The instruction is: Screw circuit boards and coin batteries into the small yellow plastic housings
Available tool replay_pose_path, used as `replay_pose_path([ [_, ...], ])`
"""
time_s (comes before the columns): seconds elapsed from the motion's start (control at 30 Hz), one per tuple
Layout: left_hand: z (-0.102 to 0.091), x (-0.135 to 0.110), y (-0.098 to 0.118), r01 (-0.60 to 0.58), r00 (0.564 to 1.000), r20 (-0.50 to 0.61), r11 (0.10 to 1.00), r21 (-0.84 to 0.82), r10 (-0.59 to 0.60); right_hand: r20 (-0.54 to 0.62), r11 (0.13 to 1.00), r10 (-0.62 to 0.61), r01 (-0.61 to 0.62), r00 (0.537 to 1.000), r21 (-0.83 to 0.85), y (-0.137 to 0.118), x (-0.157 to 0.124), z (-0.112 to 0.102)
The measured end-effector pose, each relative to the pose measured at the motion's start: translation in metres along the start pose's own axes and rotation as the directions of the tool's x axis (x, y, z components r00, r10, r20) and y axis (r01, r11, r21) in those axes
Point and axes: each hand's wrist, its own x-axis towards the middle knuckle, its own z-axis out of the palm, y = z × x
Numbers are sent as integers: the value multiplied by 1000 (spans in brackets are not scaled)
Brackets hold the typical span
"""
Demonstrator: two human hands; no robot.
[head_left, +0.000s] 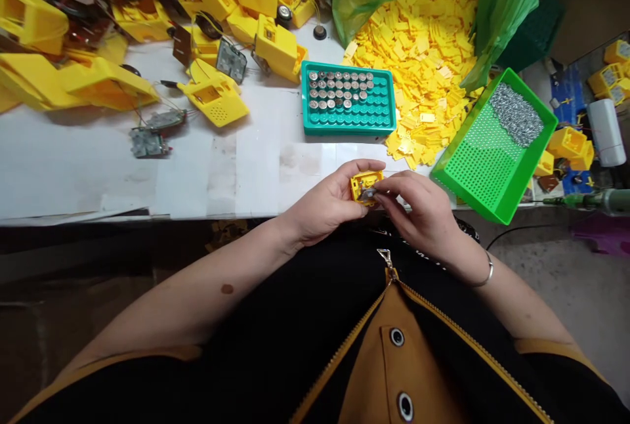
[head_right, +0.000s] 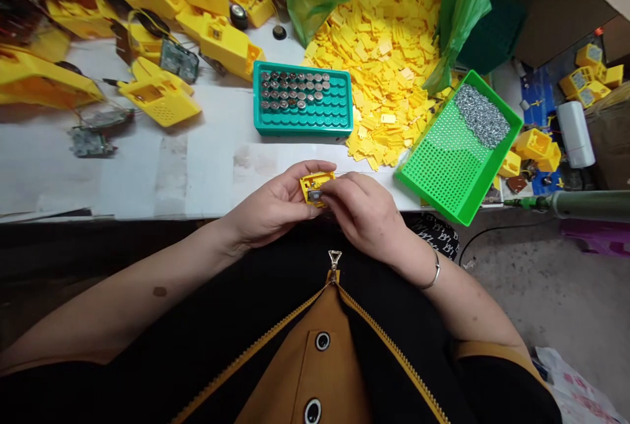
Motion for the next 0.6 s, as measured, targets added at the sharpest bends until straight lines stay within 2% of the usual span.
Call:
replay_pose_path([
  [0.17,1,1,-3,-36,998,-40,993,114,41,-43,986,136,-130,990,109,4,3,4],
  [0.23,3,2,-3,-28,996,-75,991,133,38,-54,980,155,-147,986,137,6,1,5],
  [0.43,3,1,-1,3,998,-65,996,89,2,21,985,10,-14,1000,172,11,-3,1],
  [0.53,1,0,1,-3,1000,-12,999,41,3,15,981,-56,52,998,185,15,-7,1],
  [0.6,1,-1,2,8,1000,4,998,68,-8,-3,983,-138,138,990,124,18,-12,2],
])
